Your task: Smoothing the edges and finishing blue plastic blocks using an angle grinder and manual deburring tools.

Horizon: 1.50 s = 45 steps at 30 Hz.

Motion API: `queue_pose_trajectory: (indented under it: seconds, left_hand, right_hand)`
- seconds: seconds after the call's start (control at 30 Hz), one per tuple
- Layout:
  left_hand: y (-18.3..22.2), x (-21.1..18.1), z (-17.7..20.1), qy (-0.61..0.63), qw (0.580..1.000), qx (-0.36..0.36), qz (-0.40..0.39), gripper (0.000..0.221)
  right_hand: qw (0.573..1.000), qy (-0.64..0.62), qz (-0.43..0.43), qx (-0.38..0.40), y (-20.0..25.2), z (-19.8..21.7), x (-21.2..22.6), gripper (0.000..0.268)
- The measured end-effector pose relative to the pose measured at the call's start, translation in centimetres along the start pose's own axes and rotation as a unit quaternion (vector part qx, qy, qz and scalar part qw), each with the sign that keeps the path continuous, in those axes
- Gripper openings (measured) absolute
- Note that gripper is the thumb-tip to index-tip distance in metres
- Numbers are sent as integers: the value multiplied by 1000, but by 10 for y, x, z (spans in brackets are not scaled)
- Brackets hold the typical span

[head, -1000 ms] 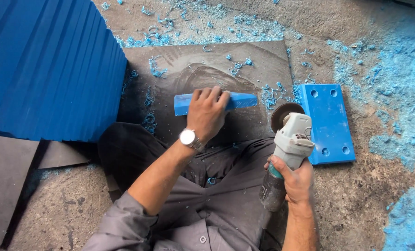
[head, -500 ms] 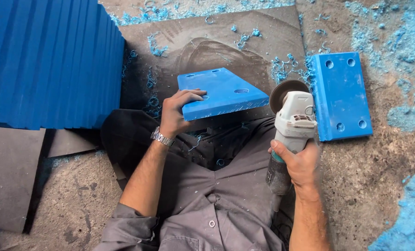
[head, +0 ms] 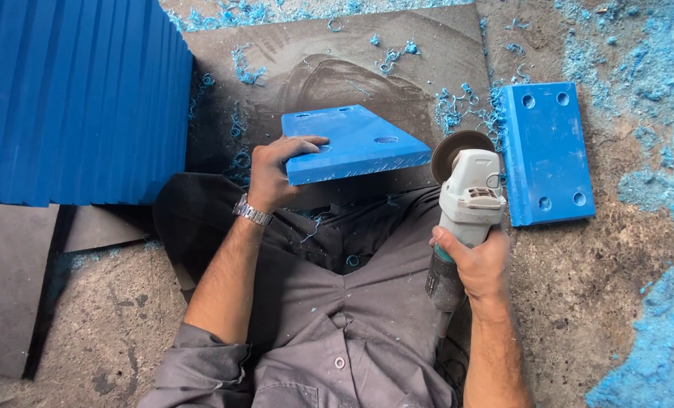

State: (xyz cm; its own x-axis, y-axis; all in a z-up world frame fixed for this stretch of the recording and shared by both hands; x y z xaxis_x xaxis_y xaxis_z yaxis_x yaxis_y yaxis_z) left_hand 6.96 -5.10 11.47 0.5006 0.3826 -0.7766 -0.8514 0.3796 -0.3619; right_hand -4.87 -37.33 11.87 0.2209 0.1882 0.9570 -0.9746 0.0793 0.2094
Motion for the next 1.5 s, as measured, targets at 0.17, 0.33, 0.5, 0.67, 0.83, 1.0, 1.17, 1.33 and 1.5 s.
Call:
queue_pose_trajectory:
  seconds: [0.17,0.33,0.5,0.67,0.83,1.0,1.17,1.33,1.5]
  left_hand:
    - [0,-2,1,7,1000,2,0,30]
    - [-1,-3,2,8,1000,2,-2,30]
    - [-3,0,2,9,1000,0,-5,28]
    - [-4,-2,4,5,1000,3,-8,29]
    - [-3,2,0,1,1000,2,-8,28]
    - [-3,4,0,-2,1000,2,5,28]
    - [0,4,-1,-9,1000,-5,-6,29]
    - [-2,1,4,-6,1000,-9,4,31]
    - [-3,1,6,16,1000,-13,-3,36]
  right_hand:
    - [999,33,-7,-1,-3,-3,6,32]
    - [999,46,4,-3,-3,-5,9,35]
    - [990,136,23,-22,2,-12,20,53]
    - [982,185,21,10,5,-45,26,66]
    - [984,175,10,45,3,-61,34,67]
    - [985,141,-96,-30,4,-10,6,49]
    - [991,132,11,-2,3,-34,39,56]
    - [978,201,25,58,5,-103,58,62]
    - [974,204,-32,95,8,-128,54,66]
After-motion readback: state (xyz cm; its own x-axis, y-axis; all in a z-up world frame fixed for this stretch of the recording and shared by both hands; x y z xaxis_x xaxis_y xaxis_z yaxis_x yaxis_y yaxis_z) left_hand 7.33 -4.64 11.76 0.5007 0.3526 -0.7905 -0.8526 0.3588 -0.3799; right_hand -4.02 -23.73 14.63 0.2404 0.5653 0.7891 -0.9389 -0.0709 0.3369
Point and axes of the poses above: each hand's wrist, its own y-axis away from the middle knuckle, its own z-axis out of the back of the hand, x = y × z, the point moved 10 cm from there along -y, towards the middle knuckle, and after that the axes turned 9 degrees about x, right-handed, at the moved point
